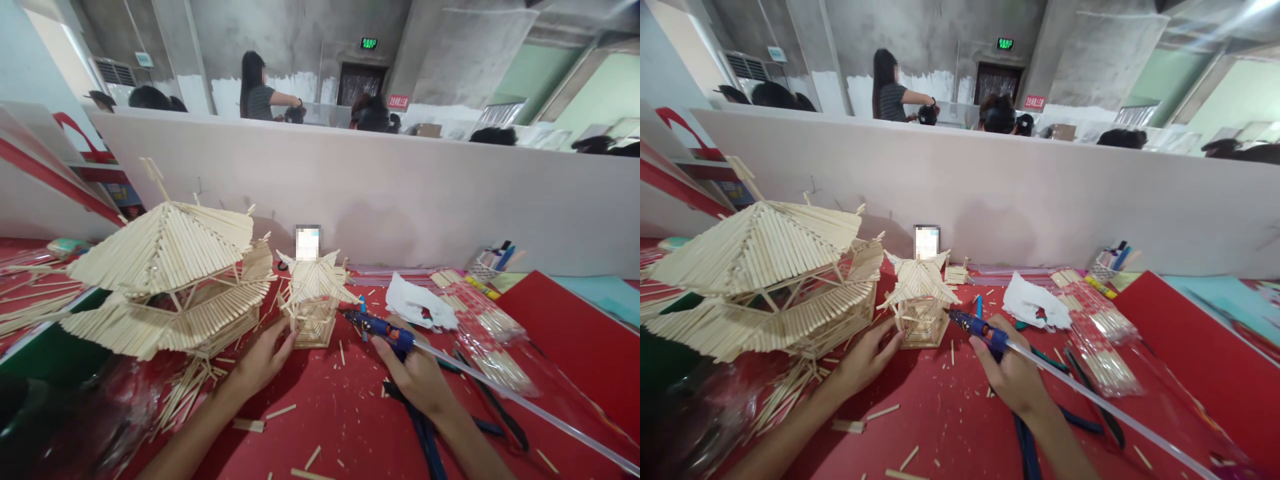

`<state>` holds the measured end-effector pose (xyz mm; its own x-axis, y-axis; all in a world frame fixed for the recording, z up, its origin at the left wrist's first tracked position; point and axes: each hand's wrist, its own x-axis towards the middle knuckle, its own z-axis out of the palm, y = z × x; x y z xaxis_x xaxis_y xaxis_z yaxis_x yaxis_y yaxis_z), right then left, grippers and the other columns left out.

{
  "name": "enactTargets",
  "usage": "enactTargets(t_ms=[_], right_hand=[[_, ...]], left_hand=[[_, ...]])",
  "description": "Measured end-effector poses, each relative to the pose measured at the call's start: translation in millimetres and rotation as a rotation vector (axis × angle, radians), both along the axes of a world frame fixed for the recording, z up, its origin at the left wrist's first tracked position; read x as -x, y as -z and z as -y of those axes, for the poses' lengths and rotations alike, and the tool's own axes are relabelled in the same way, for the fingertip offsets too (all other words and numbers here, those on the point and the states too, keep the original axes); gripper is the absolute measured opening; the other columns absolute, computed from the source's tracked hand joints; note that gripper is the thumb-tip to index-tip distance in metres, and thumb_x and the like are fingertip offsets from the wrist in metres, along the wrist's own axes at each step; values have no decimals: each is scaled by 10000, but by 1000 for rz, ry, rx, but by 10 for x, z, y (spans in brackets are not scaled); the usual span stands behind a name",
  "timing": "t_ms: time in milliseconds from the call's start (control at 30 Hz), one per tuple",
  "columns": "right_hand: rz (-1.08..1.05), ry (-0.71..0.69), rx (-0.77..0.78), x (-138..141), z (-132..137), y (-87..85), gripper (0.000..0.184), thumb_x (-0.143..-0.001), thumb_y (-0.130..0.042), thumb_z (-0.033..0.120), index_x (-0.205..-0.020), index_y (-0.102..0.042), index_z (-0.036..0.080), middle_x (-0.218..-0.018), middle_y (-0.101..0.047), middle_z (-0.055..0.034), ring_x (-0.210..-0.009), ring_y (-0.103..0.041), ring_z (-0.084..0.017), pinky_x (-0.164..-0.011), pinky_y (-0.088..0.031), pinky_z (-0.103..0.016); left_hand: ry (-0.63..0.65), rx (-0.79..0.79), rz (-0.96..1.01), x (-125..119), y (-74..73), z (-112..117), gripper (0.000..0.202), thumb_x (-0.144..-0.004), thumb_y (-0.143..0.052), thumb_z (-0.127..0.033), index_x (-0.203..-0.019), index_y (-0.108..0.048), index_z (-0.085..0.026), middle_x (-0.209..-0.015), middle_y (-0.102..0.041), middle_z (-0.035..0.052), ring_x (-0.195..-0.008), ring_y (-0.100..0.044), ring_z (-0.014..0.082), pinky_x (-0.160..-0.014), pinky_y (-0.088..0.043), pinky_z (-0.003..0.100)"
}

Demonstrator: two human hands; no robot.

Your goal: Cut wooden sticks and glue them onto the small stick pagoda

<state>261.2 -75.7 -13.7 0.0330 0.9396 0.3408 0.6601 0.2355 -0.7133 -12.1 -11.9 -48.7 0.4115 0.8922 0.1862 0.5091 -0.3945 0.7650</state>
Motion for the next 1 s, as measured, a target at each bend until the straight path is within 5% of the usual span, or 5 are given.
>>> enactTargets(t_ms=[333, 567, 767, 900, 1000], right_hand=[[-44, 25, -40, -21, -13, 13, 278, -944, -468, 467, -816, -556, 236, -731, -627, -11, -718, -601, -216, -690, -478, -307], [-154, -39, 26, -16, -4, -5, 310, -944, -473, 493, -908, -595, 210, -743, -641, -16, -716, -602, -212, -698, -487, -312], [-180, -56, 47, 4, 8, -37, 298, -941, -483, 474, -893, -595, 202, -767, -637, -21, -733, -593, -204, -704, -482, -306], [-71, -166, -16, 38, 35, -66, 211, -943, -507, 385, -868, -592, 208, -841, -638, -28, -773, -601, -186, -714, -477, -280], [48, -275, -96, 105, 68, -83, 172, -932, -537, 339, -841, -595, 206, -852, -612, -32, -743, -595, -163, -675, -470, -259]], left_hand=[[-16, -7, -3, 4, -27, 8, 268, -964, -439, -362, -1042, -644, -208, -1019, -719, 70, -966, -657, 227, -907, -485, 310], [2, -19, -17, -15, -40, 11, 272, -983, -413, -367, -1041, -624, -206, -1032, -706, 65, -935, -650, 210, -867, -481, 296], [-128, -353, -289, 107, -4, 68, 235, -968, -460, -363, -885, -606, -198, -687, -641, 20, -621, -608, 179, -605, -453, 272], [181, -874, -353, 12, -341, 334, 259, -936, -535, -242, -680, -559, -210, -521, -533, -31, -465, -497, 114, -487, -376, 243], [273, -1080, -202, -268, -768, 626, 138, -947, -518, -183, -951, -653, -150, -719, -674, -2, -573, -594, 105, -524, -446, 231]])
